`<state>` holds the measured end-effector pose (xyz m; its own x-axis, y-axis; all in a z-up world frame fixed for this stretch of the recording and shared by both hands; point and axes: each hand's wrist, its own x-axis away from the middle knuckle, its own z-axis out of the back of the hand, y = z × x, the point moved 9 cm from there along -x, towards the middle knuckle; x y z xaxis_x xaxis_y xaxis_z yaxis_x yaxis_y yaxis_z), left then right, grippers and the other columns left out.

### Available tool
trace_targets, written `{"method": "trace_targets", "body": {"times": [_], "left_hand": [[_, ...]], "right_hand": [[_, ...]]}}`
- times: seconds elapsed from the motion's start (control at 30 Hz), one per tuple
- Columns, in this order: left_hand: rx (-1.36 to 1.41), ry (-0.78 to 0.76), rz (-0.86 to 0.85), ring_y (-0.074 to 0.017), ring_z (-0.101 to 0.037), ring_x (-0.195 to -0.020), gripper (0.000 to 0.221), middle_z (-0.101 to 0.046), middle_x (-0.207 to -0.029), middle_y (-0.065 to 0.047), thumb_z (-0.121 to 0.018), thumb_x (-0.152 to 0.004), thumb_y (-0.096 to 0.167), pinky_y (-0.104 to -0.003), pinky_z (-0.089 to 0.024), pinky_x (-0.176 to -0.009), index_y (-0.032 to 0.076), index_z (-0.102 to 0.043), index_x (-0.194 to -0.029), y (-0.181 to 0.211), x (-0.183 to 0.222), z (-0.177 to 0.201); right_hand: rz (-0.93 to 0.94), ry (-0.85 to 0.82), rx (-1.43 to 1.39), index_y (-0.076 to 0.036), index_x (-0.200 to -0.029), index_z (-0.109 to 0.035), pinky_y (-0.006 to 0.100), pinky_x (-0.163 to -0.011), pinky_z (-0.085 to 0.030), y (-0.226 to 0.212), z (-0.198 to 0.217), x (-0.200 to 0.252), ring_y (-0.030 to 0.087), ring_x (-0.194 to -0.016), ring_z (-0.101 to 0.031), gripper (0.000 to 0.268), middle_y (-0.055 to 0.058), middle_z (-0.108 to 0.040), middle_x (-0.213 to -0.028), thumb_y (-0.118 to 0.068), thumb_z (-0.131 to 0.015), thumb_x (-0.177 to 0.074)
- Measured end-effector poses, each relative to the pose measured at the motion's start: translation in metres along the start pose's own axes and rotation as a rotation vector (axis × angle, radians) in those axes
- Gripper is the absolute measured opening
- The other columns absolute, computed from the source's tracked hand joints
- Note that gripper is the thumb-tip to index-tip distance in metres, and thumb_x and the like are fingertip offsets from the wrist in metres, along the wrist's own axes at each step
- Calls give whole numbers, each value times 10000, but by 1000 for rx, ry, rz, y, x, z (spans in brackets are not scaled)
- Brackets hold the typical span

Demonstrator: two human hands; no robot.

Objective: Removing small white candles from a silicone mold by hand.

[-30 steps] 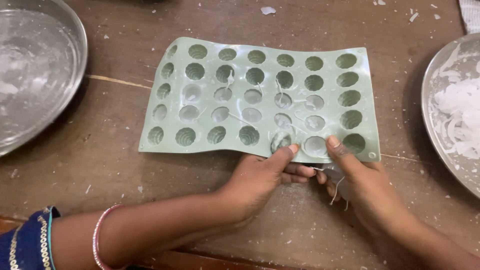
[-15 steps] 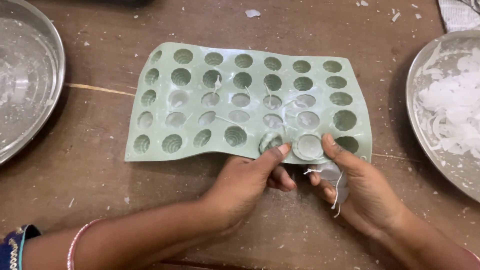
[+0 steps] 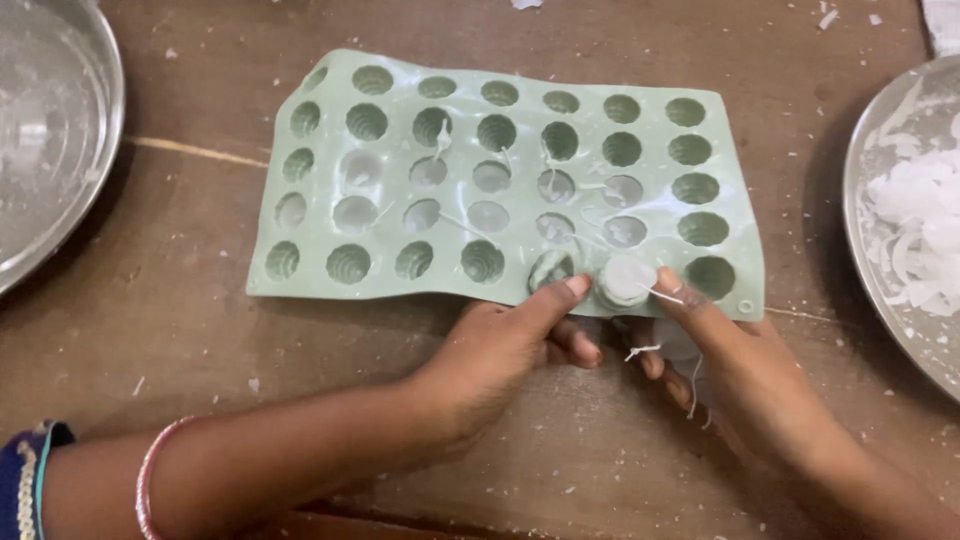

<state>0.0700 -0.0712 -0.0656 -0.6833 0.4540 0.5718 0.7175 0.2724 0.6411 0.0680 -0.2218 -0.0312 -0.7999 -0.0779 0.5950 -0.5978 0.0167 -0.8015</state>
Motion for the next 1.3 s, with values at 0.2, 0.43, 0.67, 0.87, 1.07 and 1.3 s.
{"method": "trace_targets", "body": {"times": [0.2,0.43,0.67,0.87,1.07,1.3], "left_hand": [[36,-32,-77,-160,-678,-867,494,-718,-899,-80,-571,-978,401,-348,-545,-926,-22,-678,-1211,7,4,-2],[-148,-39,-44,-152,-684,-891,545,-749,-912,-107,-562,-996,440,-318,-523,-923,-52,-700,-1183,2,4,-1],[10,-79,-46,-180,-700,-931,437,-718,-978,-97,-577,-996,340,-347,-564,-933,-20,-649,-1233,3,3,-2],[-34,-77,-16,-165,-674,-962,441,-718,-950,-85,-594,-1012,354,-336,-533,-966,-56,-673,-1154,-1,5,1],[-167,-8,35,-135,-655,-955,449,-730,-858,-68,-615,-998,389,-301,-486,-985,-44,-732,-997,-3,3,4],[-33,-10,19,-143,-650,-924,403,-719,-848,-42,-614,-980,372,-329,-505,-958,-3,-743,-1047,-8,2,6]], "right_hand": [[89,-294,497,-35,-955,-730,331,-561,-486,38,36,-8,185,-636,-618,264,88,-699,-745,-297,-708,-977],[729,-360,748,-60,-1054,-771,225,-646,-541,-26,-43,46,113,-782,-705,250,46,-781,-913,-267,-749,-915],[610,293,902,-98,-1423,-649,280,-559,-514,-51,8,27,130,-651,-667,587,49,-723,-827,-185,-786,-859],[773,235,1064,-107,-1293,-698,301,-554,-510,-53,-15,29,125,-616,-637,585,68,-714,-739,-234,-859,-746],[818,271,968,-36,-1179,-704,270,-545,-508,-53,-7,31,109,-622,-663,443,58,-709,-756,-179,-832,-780],[816,137,639,35,-1204,-618,209,-638,-535,-39,3,27,69,-764,-663,433,35,-713,-911,-92,-794,-830]]}}
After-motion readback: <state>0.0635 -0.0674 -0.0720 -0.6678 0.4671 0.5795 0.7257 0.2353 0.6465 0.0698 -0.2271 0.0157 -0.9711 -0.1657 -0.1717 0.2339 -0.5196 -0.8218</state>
